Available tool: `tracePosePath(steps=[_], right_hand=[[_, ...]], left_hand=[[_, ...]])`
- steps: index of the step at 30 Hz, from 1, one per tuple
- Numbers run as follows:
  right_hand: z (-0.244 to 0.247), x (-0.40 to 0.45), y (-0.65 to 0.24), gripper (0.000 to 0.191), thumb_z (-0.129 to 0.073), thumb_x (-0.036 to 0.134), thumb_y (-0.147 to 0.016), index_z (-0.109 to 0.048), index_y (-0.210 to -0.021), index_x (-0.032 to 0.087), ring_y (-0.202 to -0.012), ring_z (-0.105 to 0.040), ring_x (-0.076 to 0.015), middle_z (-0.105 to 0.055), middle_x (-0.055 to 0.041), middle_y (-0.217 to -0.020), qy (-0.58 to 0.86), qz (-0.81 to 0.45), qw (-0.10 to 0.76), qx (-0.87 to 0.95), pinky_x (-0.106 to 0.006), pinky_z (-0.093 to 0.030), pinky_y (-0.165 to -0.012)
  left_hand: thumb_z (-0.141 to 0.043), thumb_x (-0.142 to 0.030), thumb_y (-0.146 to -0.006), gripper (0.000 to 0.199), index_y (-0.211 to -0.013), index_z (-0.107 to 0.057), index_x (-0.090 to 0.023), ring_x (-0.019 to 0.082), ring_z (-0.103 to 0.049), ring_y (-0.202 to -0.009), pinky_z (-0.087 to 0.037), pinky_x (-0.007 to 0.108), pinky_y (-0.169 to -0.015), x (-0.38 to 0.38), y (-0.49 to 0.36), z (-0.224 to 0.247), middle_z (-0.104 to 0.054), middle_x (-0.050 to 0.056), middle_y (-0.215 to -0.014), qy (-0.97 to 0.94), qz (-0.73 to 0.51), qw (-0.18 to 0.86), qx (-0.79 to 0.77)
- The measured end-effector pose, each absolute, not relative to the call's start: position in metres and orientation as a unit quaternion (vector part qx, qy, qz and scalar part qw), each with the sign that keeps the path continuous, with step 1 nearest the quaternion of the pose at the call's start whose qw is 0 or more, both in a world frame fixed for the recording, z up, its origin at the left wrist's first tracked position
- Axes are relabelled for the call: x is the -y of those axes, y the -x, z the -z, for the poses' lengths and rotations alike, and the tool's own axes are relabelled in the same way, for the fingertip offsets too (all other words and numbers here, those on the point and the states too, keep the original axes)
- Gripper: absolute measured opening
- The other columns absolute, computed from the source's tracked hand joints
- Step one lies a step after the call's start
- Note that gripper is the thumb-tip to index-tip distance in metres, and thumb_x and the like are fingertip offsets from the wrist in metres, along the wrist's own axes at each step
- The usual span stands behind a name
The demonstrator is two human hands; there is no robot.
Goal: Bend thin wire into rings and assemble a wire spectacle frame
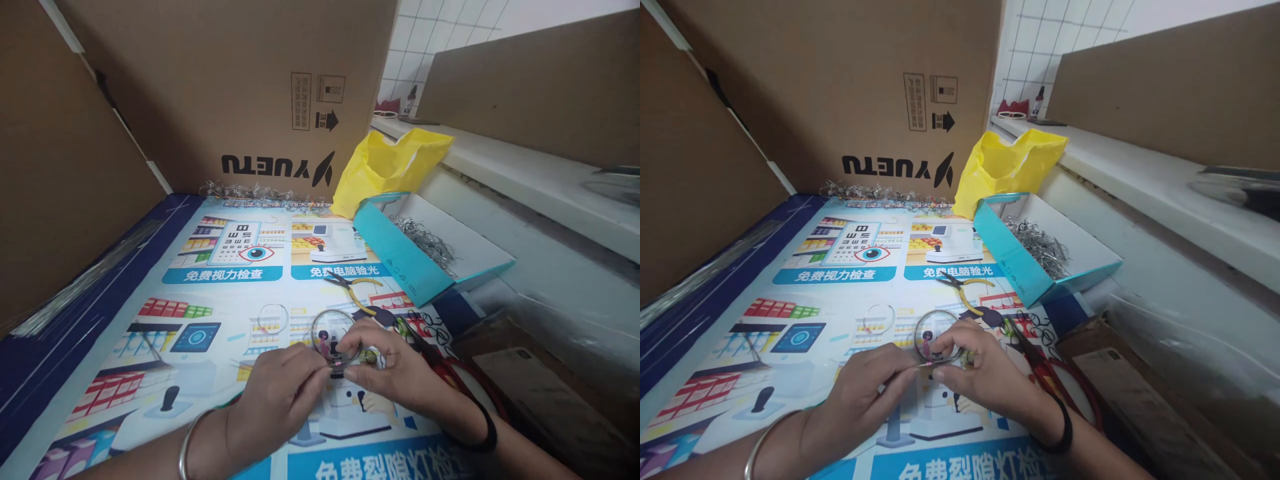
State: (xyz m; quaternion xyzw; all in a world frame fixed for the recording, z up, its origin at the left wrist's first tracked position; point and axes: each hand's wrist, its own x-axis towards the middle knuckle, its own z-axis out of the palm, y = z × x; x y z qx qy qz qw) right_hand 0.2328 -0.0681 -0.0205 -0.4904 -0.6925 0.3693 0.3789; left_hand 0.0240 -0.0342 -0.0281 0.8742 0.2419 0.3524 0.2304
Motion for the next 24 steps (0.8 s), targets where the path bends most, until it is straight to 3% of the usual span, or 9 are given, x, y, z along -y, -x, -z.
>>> tracePosePath(steps=[5, 11, 17, 24], right_hand=[[0.025, 0.067, -0.229, 0.018, -0.069, 0.037, -0.077, -0.068, -0.086, 0.022, -0.08, -0.058, -0.0171, -0.064, -0.0018, -0.078, 0.464, -0.365, 0.388, 0.708, -0.031, -0.045, -0.074], [0.024, 0.068, -0.225, 0.008, -0.068, 0.031, -0.079, -0.069, -0.077, 0.024, -0.078, -0.057, -0.0158, -0.065, 0.0002, -0.072, 0.458, -0.368, 0.387, 0.71, -0.031, -0.043, -0.076], [0.021, 0.066, -0.23, 0.011, -0.063, 0.029, -0.082, -0.067, -0.074, 0.022, -0.074, -0.056, -0.0156, -0.063, -0.0004, -0.07, 0.455, -0.351, 0.385, 0.722, -0.032, -0.042, -0.074], [0.021, 0.061, -0.244, 0.016, -0.056, 0.029, -0.086, -0.061, -0.074, 0.021, -0.072, -0.053, -0.015, -0.058, -0.0002, -0.071, 0.484, -0.343, 0.347, 0.726, -0.028, -0.042, -0.067]], left_hand=[[-0.047, -0.016, -0.09, 0.014, -0.083, -0.059, -0.017, 0.012, -0.058, -0.063, -0.042, 0.021, -0.055, 0.036, -0.025, 0.03, -0.065, 0.002, -0.071, -0.879, -0.343, 0.24, -0.229], [-0.047, -0.016, -0.09, 0.015, -0.079, -0.056, -0.017, 0.011, -0.055, -0.06, -0.04, 0.022, -0.054, 0.038, -0.026, 0.032, -0.064, 0.001, -0.07, -0.88, -0.343, 0.249, -0.215], [-0.046, -0.017, -0.09, 0.018, -0.074, -0.054, -0.017, 0.011, -0.053, -0.054, -0.036, 0.021, -0.05, 0.039, -0.026, 0.031, -0.06, 0.0, -0.062, -0.876, -0.354, 0.231, -0.232], [-0.048, -0.021, -0.09, 0.013, -0.084, -0.06, -0.018, 0.014, -0.06, -0.064, -0.044, 0.023, -0.056, 0.038, -0.024, 0.035, -0.066, 0.002, -0.072, -0.869, -0.321, 0.279, -0.254]])
